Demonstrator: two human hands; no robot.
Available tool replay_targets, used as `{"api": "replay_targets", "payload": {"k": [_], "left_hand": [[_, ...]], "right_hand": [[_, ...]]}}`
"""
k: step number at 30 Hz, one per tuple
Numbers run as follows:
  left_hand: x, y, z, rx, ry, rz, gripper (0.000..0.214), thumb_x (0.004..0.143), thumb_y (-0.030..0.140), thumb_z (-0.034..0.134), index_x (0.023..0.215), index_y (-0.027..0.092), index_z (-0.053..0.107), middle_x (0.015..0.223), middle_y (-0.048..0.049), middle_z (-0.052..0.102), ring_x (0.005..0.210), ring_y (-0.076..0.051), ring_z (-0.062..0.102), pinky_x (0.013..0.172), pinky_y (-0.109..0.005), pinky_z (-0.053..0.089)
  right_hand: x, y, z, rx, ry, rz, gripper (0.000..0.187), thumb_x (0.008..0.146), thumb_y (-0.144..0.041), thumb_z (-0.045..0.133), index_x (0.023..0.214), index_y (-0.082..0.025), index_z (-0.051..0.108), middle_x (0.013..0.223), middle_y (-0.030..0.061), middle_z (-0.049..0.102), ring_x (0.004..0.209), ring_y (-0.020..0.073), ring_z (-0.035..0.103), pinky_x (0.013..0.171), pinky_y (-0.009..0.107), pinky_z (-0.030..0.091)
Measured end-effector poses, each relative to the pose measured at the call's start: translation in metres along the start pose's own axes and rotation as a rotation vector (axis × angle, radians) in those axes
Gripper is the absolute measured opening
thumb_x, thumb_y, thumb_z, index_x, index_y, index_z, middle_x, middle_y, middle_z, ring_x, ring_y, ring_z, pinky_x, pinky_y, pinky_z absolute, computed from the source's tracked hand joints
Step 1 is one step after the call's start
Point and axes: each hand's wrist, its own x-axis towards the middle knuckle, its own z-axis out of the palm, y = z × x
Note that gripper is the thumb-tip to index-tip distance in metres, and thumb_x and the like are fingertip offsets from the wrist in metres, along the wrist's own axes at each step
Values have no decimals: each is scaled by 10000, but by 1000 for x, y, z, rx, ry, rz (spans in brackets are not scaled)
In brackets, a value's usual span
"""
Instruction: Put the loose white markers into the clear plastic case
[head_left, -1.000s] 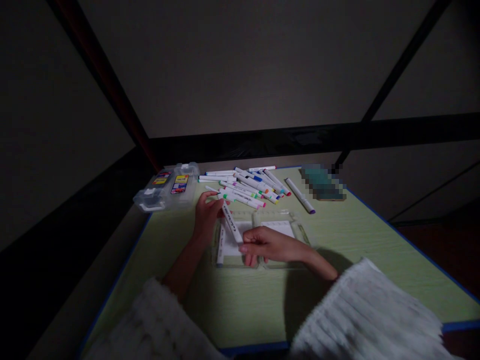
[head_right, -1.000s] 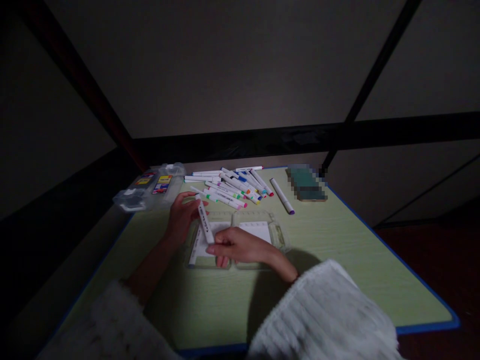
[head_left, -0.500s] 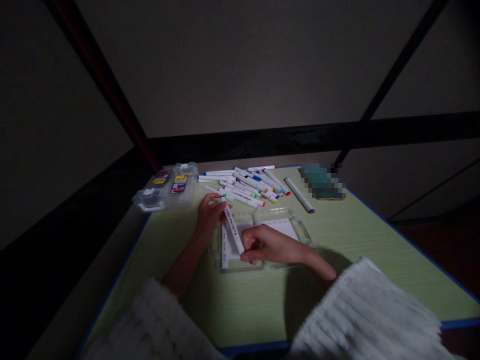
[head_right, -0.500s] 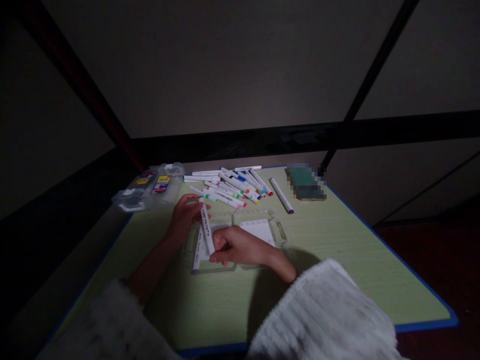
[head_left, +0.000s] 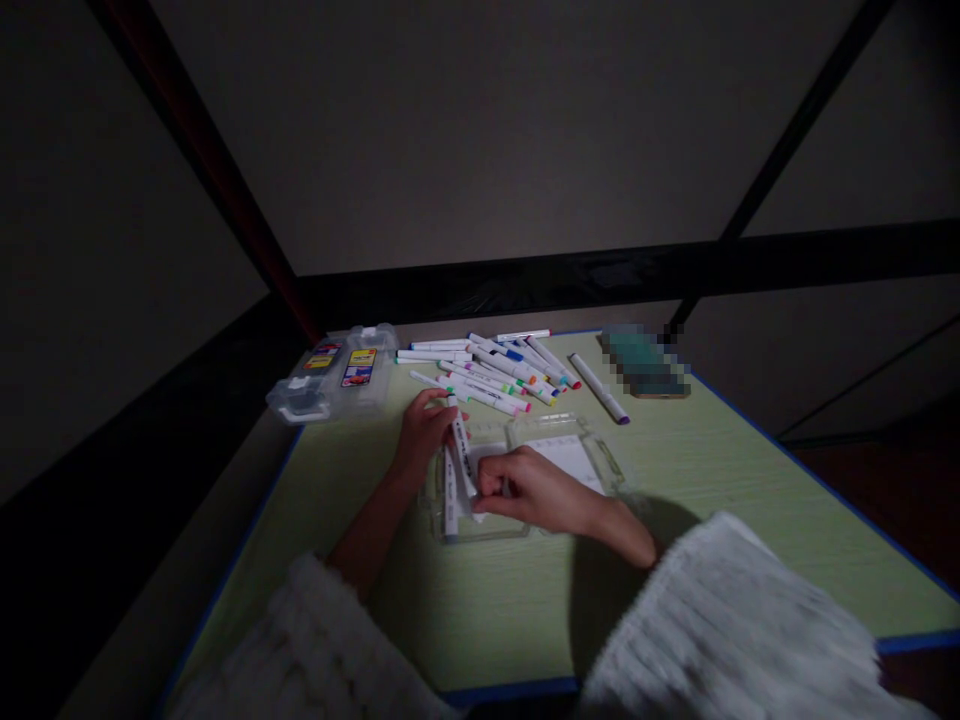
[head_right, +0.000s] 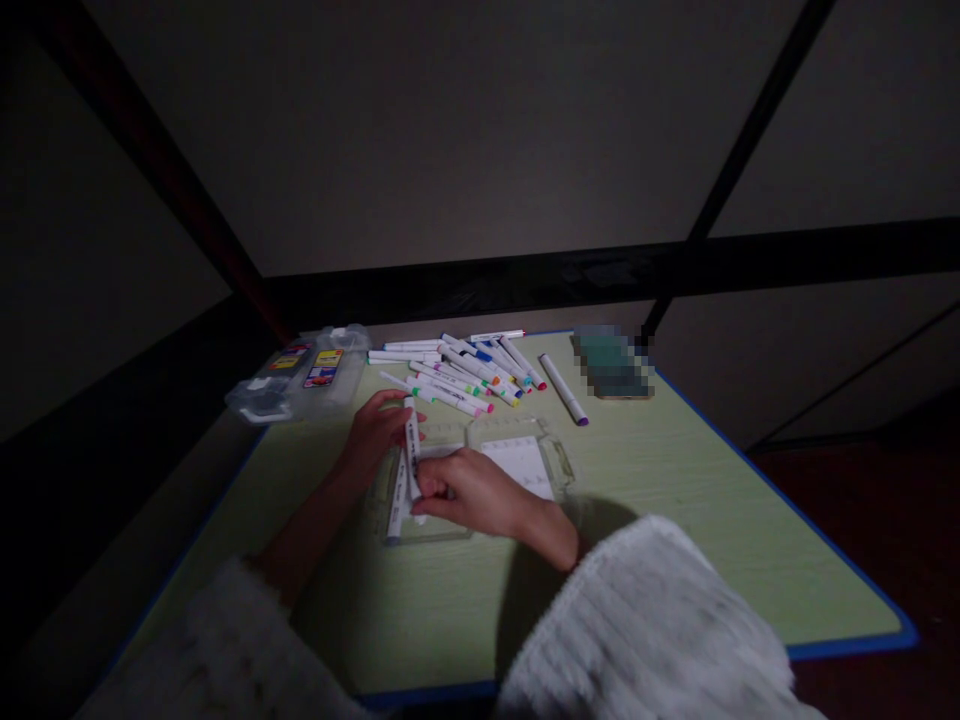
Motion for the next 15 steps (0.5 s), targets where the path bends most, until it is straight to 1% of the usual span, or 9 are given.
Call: {"api": "replay_targets", "payload": {"k": [4, 8, 15], "left_hand": [[-2, 2, 1, -7, -5, 5, 341, 587, 275, 607, 871, 173, 449, 557, 26, 636, 403, -129, 570, 383, -177, 348], [-3, 3, 1, 7, -8, -3, 327, 588, 262, 600, 867, 170, 455, 535, 31, 625, 396, -130, 567, 378, -177, 344], [-2, 2, 0, 21, -8, -17, 293, 614, 250, 584, 865, 169, 456, 552, 21, 634, 407, -125, 573, 391, -178, 361]], "right_hand": [[-1, 0, -2, 35, -31, -11, 237, 703, -280, 670, 625, -149, 489, 565, -59, 487, 496, 50, 415, 468, 152, 295], [-1, 0, -2, 79, -76, -17, 219, 668, -275, 700, 629, -144, 529, 594, -44, 539, 523, 61, 476, 485, 149, 340], [-1, 0, -2, 27, -61, -14, 153, 680, -217, 686, 642, -141, 559, 587, -45, 543, 522, 59, 483, 493, 149, 345]]}}
